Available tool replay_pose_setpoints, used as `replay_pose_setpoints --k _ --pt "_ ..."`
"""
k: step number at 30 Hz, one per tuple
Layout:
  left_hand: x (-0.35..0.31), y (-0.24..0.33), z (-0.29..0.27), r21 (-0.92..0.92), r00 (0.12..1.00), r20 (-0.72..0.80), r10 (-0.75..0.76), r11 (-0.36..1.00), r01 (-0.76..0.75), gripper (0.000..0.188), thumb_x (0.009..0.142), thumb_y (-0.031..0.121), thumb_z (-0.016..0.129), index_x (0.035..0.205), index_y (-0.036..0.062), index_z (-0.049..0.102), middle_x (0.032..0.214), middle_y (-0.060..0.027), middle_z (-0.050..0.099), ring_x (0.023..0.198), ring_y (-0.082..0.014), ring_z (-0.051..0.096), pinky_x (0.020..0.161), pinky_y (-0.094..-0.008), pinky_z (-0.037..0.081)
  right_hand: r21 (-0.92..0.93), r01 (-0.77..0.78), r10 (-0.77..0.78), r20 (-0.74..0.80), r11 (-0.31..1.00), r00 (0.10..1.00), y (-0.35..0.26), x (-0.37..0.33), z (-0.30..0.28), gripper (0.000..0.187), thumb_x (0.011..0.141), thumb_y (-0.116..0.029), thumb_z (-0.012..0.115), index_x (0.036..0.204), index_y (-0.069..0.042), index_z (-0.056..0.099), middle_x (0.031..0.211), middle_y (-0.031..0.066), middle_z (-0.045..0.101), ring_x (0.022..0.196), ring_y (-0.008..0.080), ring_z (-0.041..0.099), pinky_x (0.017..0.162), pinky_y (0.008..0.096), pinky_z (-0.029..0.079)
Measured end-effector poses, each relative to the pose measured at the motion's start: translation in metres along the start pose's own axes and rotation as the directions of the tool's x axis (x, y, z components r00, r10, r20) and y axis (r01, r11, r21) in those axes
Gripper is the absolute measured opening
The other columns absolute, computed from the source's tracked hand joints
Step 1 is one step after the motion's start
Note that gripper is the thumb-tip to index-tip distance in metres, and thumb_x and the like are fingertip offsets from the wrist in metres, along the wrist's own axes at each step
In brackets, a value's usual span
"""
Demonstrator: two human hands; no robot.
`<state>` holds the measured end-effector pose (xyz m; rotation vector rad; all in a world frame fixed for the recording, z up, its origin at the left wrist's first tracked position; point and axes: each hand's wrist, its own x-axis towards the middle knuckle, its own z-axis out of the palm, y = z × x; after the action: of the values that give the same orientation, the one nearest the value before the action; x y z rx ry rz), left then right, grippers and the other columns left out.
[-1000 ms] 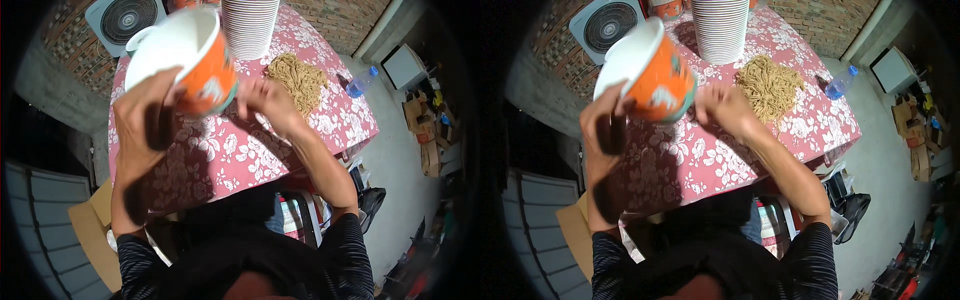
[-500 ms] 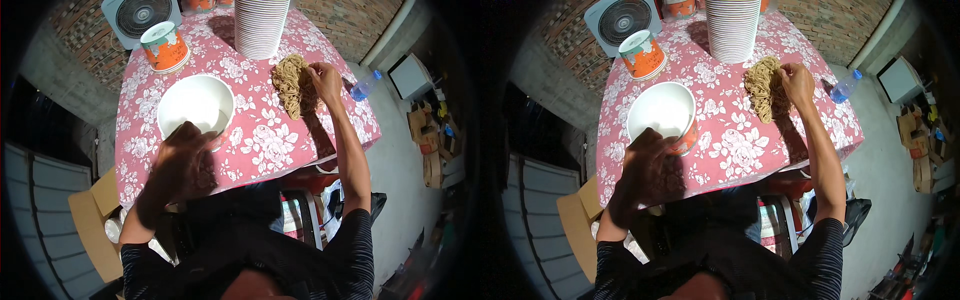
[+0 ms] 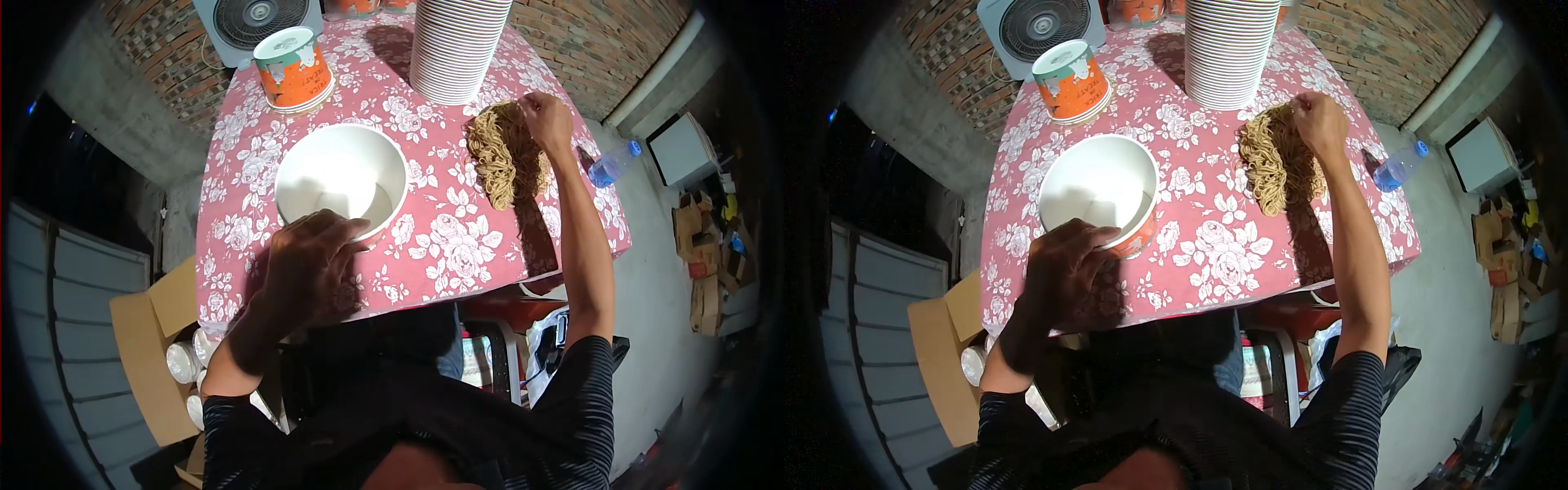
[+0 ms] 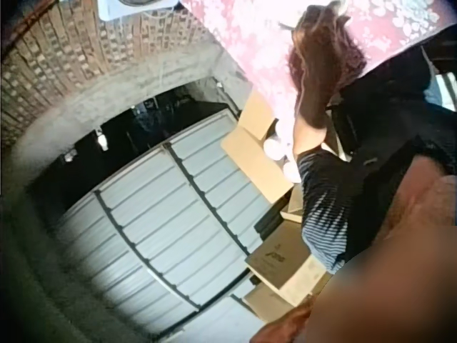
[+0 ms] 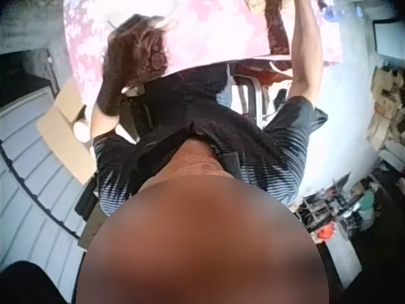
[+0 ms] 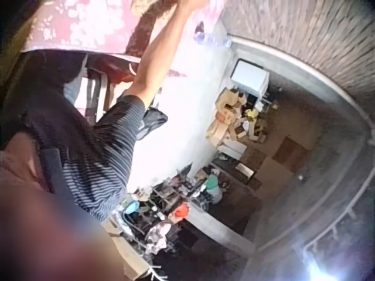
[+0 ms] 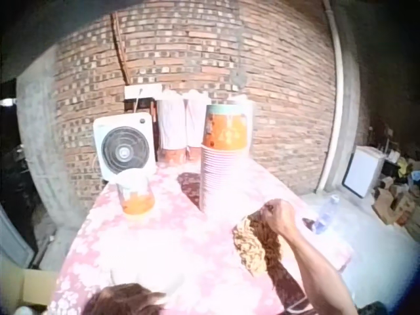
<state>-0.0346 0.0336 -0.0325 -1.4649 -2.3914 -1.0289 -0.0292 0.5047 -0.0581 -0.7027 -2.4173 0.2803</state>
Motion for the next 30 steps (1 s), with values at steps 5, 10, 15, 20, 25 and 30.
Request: replay_pose_setpoints --k 5,10,15,20,25,30 --pt "0.006 0.009 -0.011 -0.018 0.996 0.061 0.067 0.998 -0.066 0.038 0.076 0.002 0.08 0.113 0.0022 0.07 0.089 -0.0146 0.07 0.085 -0.0355 0.071 0.076 -0.0425 0.056 0.696 -0.192 0.097 0.173 0.692 0.98 0.008 -0.032 -0.029 0.027 0.096 -0.025 0.077 0.098 0.002 0.078 0.084 0.001 0.072 0.071 0.009 0.058 0.067 0.0257 0.047" --pt "0.003 0.009 -0.001 0.046 0.988 -0.019 0.15 0.988 -0.149 0.045 0.079 0.011 0.08 0.121 0.002 0.067 0.113 -0.0172 0.067 0.11 -0.0352 0.065 0.087 -0.0412 0.055 0.848 -0.378 0.226 0.313 0.371 0.923 -0.026 -0.087 -0.068 0.024 0.093 -0.024 0.081 0.102 -0.002 0.077 0.087 0.0032 0.074 0.072 0.0084 0.062 0.068 0.0247 0.048" --pt "-0.005 0.053 0.016 -0.115 0.987 -0.079 0.143 0.982 -0.152 0.032 0.087 0.015 0.079 0.115 0.0019 0.07 0.113 -0.0133 0.066 0.106 -0.0309 0.066 0.087 -0.0403 0.055 0.848 -0.508 0.102 0.498 0.151 0.861 -0.043 -0.146 -0.074 0.009 0.099 -0.012 0.069 0.092 -0.006 0.071 0.083 0.0029 0.069 0.071 0.012 0.061 0.075 0.0286 0.051" --pt "0.002 0.052 0.101 -0.694 0.958 0.269 -0.096 0.671 0.261 0.034 0.095 0.018 0.075 0.118 -0.0048 0.067 0.098 -0.0145 0.072 0.091 -0.0211 0.07 0.081 -0.0331 0.057 0.821 -0.554 0.109 0.543 0.139 0.832 -0.055 -0.213 -0.06 0.009 0.097 -0.012 0.073 0.099 -0.003 0.073 0.084 0.0004 0.067 0.073 0.0093 0.058 0.07 0.0262 0.047" --pt "0.028 0.039 0.147 -0.484 0.98 0.13 -0.151 0.853 0.196 0.059 0.09 0.022 0.08 0.139 -0.0019 0.057 0.118 -0.02 0.066 0.107 -0.0264 0.067 0.088 -0.0383 0.056 0.788 -0.612 0.089 0.606 0.063 0.79 -0.063 -0.246 -0.063 0.012 0.099 -0.015 0.071 0.098 -0.003 0.071 0.084 0.0 0.065 0.075 0.0096 0.054 0.072 0.0255 0.044" --pt "0.043 0.04 0.15 -0.57 0.905 0.386 -0.178 0.725 0.386 0.028 0.091 0.016 0.079 0.11 -0.0046 0.074 0.104 -0.0134 0.076 0.093 -0.021 0.073 0.085 -0.033 0.058 0.776 -0.625 0.091 0.619 0.088 0.78 -0.066 -0.247 -0.07 0.011 0.099 -0.014 0.07 0.097 -0.004 0.07 0.084 0.0001 0.063 0.076 0.01 0.052 0.073 0.0265 0.044"
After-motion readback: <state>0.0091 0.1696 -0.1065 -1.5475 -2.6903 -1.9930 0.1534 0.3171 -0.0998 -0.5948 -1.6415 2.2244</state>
